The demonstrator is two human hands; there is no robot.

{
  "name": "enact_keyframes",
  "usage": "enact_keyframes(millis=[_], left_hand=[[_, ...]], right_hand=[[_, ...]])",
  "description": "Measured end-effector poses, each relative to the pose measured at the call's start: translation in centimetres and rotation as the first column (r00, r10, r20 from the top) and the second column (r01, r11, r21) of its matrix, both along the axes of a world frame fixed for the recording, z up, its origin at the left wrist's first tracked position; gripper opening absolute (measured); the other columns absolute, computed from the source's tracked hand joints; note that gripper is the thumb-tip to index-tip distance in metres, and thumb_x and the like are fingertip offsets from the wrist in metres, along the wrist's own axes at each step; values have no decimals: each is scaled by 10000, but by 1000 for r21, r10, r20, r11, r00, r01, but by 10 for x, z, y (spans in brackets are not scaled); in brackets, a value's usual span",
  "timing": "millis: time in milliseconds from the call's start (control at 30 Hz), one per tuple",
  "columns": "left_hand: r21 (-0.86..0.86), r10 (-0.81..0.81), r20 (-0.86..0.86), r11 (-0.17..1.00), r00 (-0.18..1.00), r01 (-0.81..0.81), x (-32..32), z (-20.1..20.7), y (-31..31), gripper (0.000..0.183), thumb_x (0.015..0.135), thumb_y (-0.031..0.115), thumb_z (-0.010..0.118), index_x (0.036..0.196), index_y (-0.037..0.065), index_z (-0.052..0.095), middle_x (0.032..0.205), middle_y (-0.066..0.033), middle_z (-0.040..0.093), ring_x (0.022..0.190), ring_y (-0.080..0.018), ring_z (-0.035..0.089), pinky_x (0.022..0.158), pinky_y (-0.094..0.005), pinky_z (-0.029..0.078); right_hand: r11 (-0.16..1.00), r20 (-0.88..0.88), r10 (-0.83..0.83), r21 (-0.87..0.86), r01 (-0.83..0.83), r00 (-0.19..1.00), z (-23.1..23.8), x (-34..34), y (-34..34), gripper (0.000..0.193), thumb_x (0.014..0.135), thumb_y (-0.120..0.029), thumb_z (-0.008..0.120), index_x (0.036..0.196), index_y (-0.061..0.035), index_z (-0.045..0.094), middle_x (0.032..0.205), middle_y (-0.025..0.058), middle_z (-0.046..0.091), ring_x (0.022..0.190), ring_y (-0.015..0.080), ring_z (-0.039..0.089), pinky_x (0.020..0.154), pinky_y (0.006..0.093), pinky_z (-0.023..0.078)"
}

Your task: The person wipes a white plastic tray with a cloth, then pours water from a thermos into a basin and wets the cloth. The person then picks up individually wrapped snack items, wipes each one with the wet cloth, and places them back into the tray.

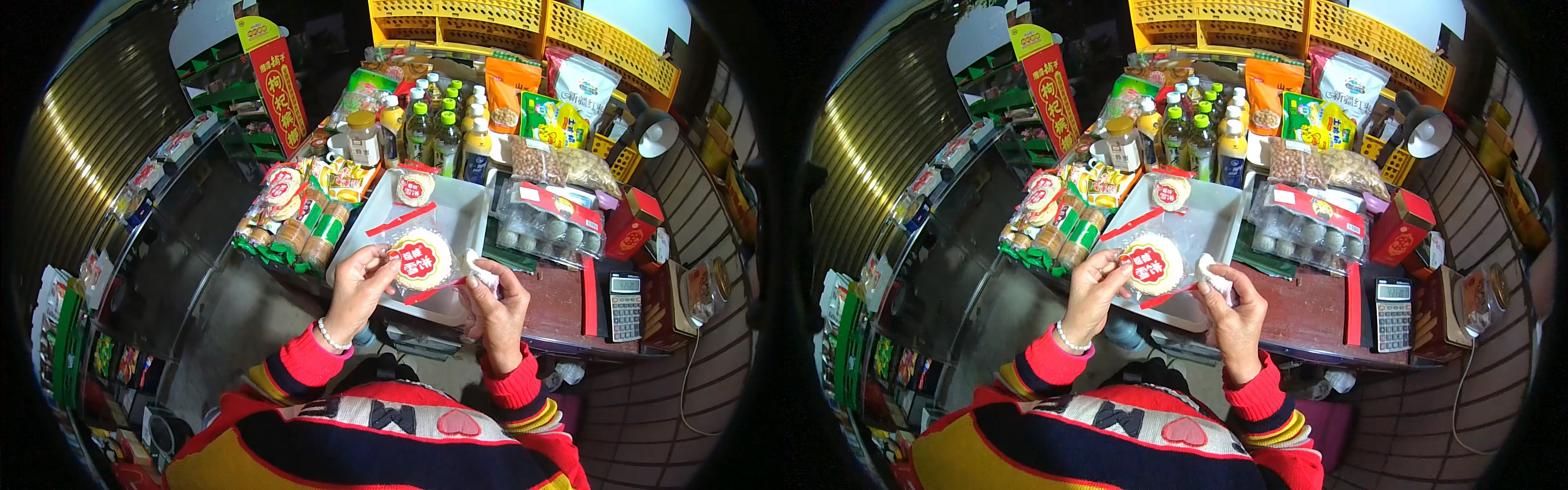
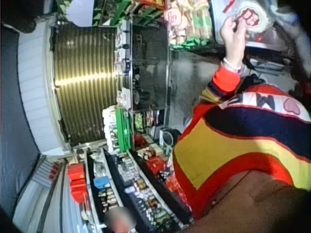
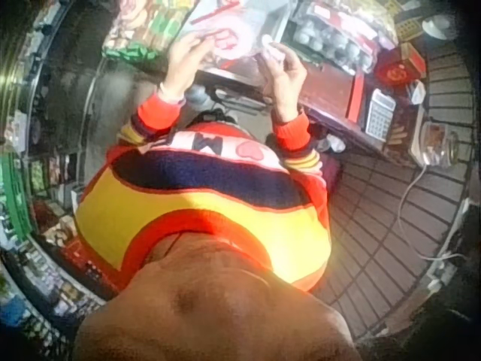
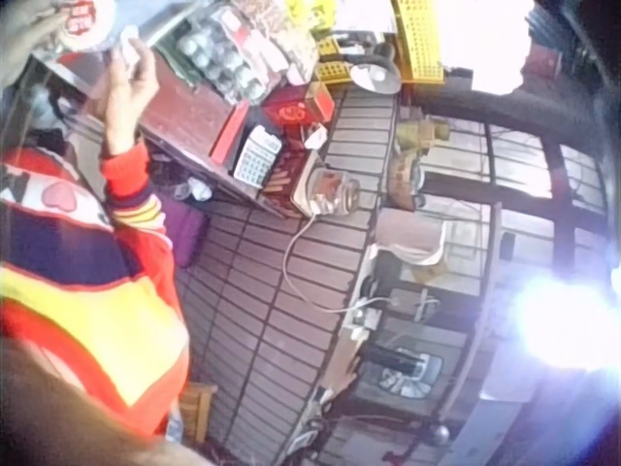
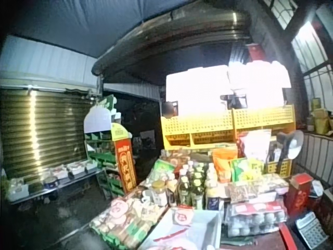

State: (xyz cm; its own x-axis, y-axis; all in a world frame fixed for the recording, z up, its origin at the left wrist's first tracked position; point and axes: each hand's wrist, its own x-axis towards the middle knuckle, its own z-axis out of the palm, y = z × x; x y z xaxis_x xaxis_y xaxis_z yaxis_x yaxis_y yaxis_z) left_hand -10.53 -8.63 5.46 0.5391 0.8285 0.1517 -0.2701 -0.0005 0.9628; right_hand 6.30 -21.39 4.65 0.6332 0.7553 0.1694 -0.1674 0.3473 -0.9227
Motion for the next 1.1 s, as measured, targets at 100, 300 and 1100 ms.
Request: enact_keyframes(millis=[100,300,1100], left_hand=[[49,40,-2,998,999,-39,-5,-3,3,234,925,89,656,1118,-34,605,892,-35,679,759,-53,610,606,-201,482],[14,-31,-19,999,999,31,-10,1,3,317,907,52,669,1190,-42,563,967,-66,686,793,-66,634,646,-221,523],[625,230,-671,688,705,370,50,5,204,412,694,205,835,1035,34,681,878,-119,709,813,-203,691,724,-336,536]], right_hand=[[1000,20,26,1,-26,999,2,-1,2,280,862,30,701,1135,31,637,926,90,693,833,142,673,739,251,547],[981,164,103,-180,-73,981,3,-8,1,371,808,6,770,1156,38,644,920,65,680,790,84,602,693,235,497],[989,761,53,-129,71,646,-17,0,12,308,730,-87,805,1003,-18,680,910,161,684,796,328,666,691,379,535]])
